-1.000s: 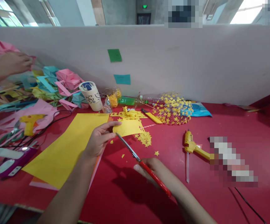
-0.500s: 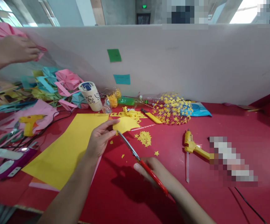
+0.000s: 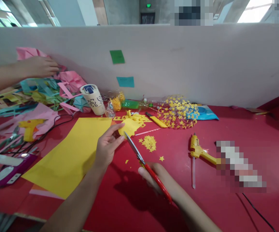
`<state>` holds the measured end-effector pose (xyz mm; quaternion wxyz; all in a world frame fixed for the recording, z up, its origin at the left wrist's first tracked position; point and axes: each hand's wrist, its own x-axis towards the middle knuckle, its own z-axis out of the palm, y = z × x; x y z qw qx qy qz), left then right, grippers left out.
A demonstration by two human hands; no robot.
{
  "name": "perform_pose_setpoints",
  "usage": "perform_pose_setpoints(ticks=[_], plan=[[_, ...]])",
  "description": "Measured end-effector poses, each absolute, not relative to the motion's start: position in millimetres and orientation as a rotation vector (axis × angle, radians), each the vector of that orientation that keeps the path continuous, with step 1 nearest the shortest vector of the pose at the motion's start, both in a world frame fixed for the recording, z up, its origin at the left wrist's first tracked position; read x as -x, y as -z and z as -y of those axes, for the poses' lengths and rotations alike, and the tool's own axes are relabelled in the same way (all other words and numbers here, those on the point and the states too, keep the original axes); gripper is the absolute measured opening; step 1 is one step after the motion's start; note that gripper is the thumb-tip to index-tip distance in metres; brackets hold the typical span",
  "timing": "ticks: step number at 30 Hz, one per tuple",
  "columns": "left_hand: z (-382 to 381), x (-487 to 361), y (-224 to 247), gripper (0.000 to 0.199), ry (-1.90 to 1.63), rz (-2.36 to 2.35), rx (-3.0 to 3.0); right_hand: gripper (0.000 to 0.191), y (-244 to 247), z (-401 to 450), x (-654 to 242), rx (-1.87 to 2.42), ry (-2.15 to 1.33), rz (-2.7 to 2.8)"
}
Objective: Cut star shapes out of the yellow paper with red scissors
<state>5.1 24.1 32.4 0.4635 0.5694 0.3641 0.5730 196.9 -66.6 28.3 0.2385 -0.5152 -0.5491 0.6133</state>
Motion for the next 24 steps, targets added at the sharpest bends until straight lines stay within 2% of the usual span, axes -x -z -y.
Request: perform_pose_setpoints(ticks=[10, 24], plan=[[-18.8, -10.4, -33.1, 0.038, -1.395, -0.986, -1.327, 0.059, -19.8, 68.7, -193.8, 1.469, -1.652, 1.437], [-22.6, -6.8, -38.2, 0.035, -1.444, -0.881, -1.337, 0.056, -28.3, 69.5, -196.8, 1.474, -1.593, 1.527]])
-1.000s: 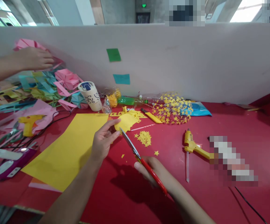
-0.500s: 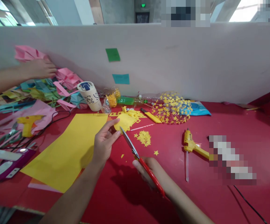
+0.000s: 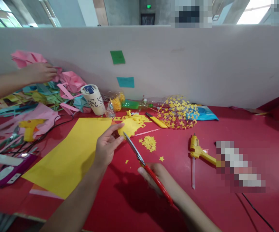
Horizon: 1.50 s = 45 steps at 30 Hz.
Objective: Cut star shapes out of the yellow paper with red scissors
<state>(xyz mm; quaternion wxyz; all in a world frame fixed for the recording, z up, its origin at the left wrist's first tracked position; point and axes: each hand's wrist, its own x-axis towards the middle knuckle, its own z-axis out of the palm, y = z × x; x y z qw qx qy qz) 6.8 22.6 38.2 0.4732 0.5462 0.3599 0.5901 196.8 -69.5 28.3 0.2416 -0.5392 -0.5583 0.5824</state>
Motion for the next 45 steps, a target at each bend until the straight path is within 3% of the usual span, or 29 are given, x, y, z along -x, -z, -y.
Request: perform_pose_setpoints(ticks=[20, 29, 32, 36, 40, 45], plan=[[-34.5, 36.9, -56.0, 0.038, -0.851, -0.753, -1.419, 0.057, -52.7, 68.5, -207.5, 1.418, -1.538, 1.869], [-32.2, 19.2, -54.1, 0.057, -1.103, -0.66, -1.193, 0.054, -29.2, 72.2, -201.0, 1.397, -1.537, 1.743], [-31.8, 12.5, -52.5, 0.043, -1.237, -0.675, -1.134, 0.051, -23.0, 70.6, -198.2, 1.424, -1.429, 1.755], [-29.9, 11.6, -49.3, 0.01, -1.241, -0.78, -1.186, 0.047, -21.7, 67.6, -196.6, 1.475, -1.326, 1.745], [-24.5, 9.5, -51.5, 0.025, -0.945, -0.839, -1.266, 0.043, -21.2, 67.9, -196.7, 1.51, -1.234, 1.745], [-20.2, 1.4, -55.5, 0.022, -0.986, -0.896, -1.171, 0.04, -20.5, 69.4, -194.8, 1.535, -1.201, 1.743]])
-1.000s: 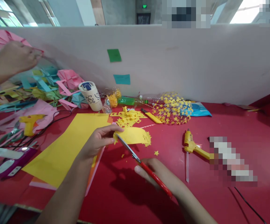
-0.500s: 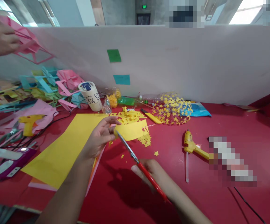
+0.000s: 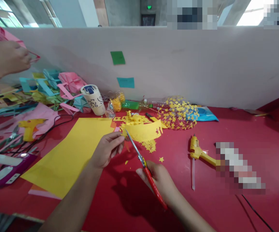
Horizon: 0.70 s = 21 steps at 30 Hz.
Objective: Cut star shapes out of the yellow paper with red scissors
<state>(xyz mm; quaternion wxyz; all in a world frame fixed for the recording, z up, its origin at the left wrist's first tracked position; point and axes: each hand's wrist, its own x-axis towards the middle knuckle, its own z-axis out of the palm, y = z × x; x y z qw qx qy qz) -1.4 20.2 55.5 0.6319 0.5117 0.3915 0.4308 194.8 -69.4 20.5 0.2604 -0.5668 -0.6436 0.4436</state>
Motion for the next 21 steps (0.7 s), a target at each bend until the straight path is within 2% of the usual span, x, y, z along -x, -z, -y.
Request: perform_pose_setpoints(ticks=[5, 13, 21], plan=[[-22.4, 1.5, -51.4, 0.013, -1.134, -0.859, -1.123, 0.044, -20.1, 68.0, -195.1, 1.515, -1.237, 1.753], [-25.2, 8.6, -49.1, 0.015, -1.142, -0.883, -1.271, 0.047, -22.0, 69.2, -204.8, 1.287, -1.339, 1.862], [-24.9, 10.1, -52.7, 0.018, -1.108, -0.952, -1.398, 0.047, -22.1, 67.9, -206.9, 1.246, -1.35, 1.883]])
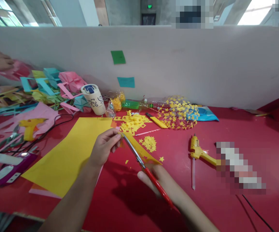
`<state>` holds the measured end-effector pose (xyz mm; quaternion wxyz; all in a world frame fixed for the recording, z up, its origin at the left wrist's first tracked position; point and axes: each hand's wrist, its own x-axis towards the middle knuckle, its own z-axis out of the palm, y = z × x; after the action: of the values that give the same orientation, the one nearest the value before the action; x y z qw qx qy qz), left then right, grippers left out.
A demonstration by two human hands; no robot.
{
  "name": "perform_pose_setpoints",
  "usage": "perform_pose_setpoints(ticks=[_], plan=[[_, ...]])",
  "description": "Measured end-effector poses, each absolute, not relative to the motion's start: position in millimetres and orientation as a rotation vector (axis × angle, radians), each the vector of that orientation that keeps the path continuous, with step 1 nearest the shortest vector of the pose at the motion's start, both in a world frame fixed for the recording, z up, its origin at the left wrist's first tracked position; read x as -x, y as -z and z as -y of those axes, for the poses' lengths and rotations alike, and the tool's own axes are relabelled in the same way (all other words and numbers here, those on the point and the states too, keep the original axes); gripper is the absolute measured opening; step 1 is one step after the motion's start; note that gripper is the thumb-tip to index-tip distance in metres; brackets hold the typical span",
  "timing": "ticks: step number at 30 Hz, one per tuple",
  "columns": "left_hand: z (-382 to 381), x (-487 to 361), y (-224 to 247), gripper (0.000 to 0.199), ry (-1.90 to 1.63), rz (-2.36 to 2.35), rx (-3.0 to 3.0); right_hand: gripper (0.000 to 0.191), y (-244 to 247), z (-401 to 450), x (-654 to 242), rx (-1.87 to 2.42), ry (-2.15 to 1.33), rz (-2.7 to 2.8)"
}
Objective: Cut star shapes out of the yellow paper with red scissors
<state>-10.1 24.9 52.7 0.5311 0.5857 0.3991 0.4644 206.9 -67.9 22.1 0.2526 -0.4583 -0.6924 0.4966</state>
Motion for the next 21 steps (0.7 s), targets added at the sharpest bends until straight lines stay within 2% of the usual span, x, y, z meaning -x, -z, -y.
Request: perform_pose_setpoints(ticks=[21], plan=[[-28.0, 18.0, -57.5, 0.019, -0.963, -1.066, -1.428, 0.051, -28.4, 68.6, -204.5, 1.427, -1.431, 1.75]])
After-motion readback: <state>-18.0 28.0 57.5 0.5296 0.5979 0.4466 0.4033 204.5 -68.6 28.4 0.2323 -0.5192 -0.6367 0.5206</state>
